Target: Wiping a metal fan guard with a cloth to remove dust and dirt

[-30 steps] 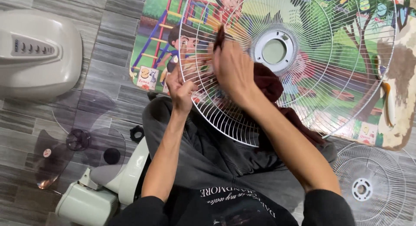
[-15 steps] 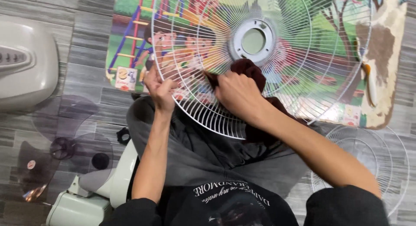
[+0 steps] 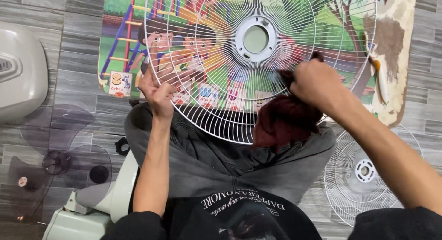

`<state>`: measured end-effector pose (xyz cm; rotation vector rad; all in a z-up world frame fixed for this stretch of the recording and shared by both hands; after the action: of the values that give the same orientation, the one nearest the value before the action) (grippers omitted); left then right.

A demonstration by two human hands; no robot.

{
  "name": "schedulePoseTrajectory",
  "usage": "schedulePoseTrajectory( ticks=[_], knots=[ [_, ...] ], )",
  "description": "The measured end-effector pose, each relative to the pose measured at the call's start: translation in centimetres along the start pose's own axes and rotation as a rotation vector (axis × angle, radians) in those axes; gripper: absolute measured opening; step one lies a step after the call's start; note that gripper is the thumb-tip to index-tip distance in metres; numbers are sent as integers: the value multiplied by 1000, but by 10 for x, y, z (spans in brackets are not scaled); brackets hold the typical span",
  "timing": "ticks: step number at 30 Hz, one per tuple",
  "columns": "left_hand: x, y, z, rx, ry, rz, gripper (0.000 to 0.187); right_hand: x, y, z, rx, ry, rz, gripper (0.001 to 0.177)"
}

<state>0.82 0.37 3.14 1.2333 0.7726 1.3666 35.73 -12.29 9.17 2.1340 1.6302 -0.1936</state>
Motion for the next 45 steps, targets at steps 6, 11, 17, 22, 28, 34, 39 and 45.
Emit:
schedulePoseTrajectory(
  ticks=[6,11,17,22,28,34,39,45],
  knots=[
    [4,27,6,-130,-20,-65,52,17,26,10,217,356,235,32],
    [-6,-11,-7,-52,-34,-55,88,47,31,7,216,754,160,23],
    [1,-14,-5,-20,-27,-28,87,91,33,-22,198,914,79,13],
    [2,-21,-7,25,-1,-25,80,140,19,-47,170,991,-46,9],
    [3,-20,-8,-30,-11,-93,79,185,-37,-83,225,1033,-224,13],
    [2,-9,-5,-20,-31,-113,93,185,-102,-104,84,916,-558,10],
    [1,-10,-3,-86,-20,-118,92,195,-82,-101,-208,775,-377,23],
    [-1,-11,-3,-12,3,-112,90,161,20,-65,-21,724,-109,10]
  ],
)
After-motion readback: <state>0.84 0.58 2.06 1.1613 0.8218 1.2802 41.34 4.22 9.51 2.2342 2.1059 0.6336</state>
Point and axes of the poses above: each hand's wrist, its own x-axis towards the middle knuckle, its own z-axis out of the palm, y = z × x, the point moved 1 cm from there along x, towards the middle knuckle, and after that the axes turned 1 degree about y, right-handed, at the moved point
